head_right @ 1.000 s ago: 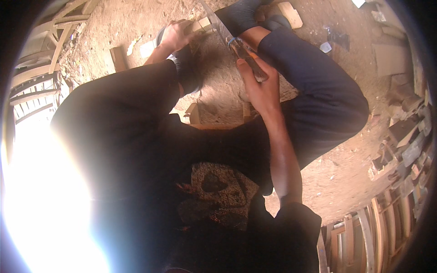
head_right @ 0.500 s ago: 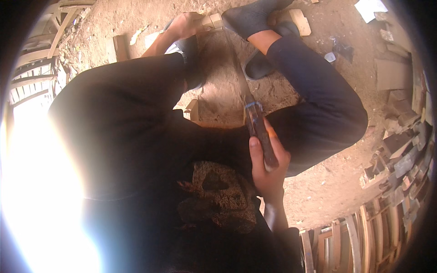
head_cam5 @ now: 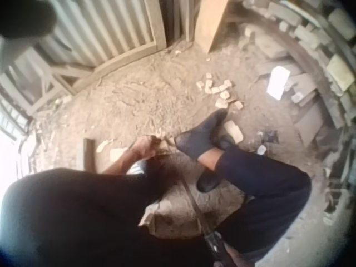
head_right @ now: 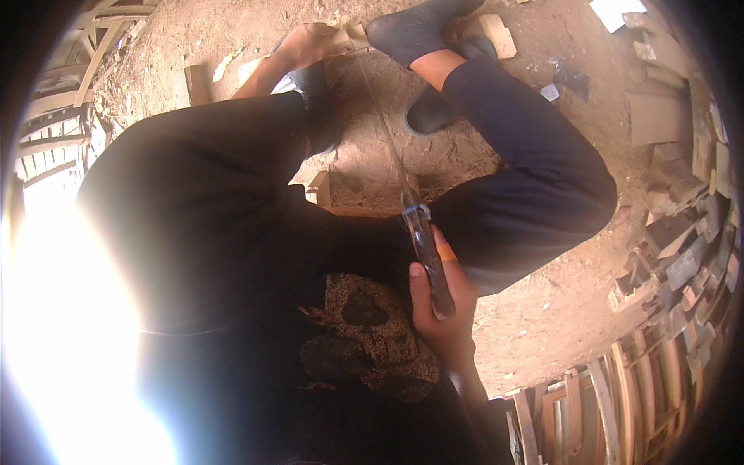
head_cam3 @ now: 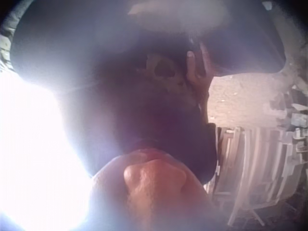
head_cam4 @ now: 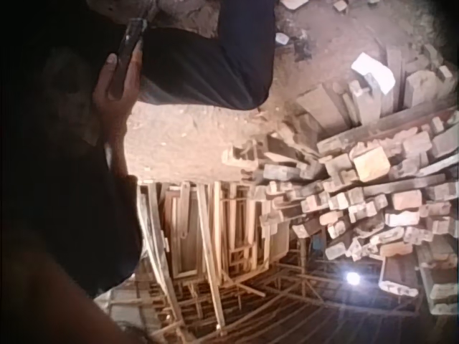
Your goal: The person is sitting on the ground and using a hand saw to cut a small piece of wood held between their feet. The person repeatedly saws the wood back and forth, creating sawdust on the floor.
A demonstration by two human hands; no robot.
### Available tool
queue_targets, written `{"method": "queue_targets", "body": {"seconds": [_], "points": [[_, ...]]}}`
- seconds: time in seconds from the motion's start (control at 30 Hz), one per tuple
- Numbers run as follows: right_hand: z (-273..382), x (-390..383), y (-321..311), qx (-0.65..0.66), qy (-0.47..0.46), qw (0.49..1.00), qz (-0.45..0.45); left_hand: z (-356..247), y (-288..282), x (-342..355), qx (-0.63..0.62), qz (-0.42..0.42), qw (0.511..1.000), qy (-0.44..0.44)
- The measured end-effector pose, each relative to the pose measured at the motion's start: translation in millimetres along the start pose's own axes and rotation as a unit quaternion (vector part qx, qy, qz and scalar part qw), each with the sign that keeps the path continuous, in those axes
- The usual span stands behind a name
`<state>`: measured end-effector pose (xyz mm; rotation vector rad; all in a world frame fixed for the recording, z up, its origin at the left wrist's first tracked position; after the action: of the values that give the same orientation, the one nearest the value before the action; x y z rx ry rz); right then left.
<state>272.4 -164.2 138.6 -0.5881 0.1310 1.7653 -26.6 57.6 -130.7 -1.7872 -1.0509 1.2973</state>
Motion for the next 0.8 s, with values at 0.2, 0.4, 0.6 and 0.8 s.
{"method": "queue_targets", "body": {"seconds": [0.2,0.4,0.6,0.8], "points": [[2,1,14,-0.012,0.039,0.999,0.029,-16,-6,-14,0.061,-0.014,0.998,0.026],[-6,13,17,-0.016,0.035,0.999,0.009,-20,9,-12,0.125,-0.09,0.986,0.069],[2,-15,2,-0.039,-0.075,0.996,-0.002,-21,6,-15,0.194,-0.068,0.977,0.056],[-4,13,17,0.018,0.075,0.996,0.038,-36,21,-16,0.344,-0.044,0.937,0.042]]}}
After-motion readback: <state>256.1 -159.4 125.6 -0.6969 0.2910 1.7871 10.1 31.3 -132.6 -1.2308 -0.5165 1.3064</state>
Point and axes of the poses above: each hand's wrist, its own x-axis towards the middle knuckle, its own y-axis out of the palm, z = x × y, the point moved 7 cm from there along x, towards the middle knuckle, and after that the axes turned 14 degrees about x, right-handed, at the moved point
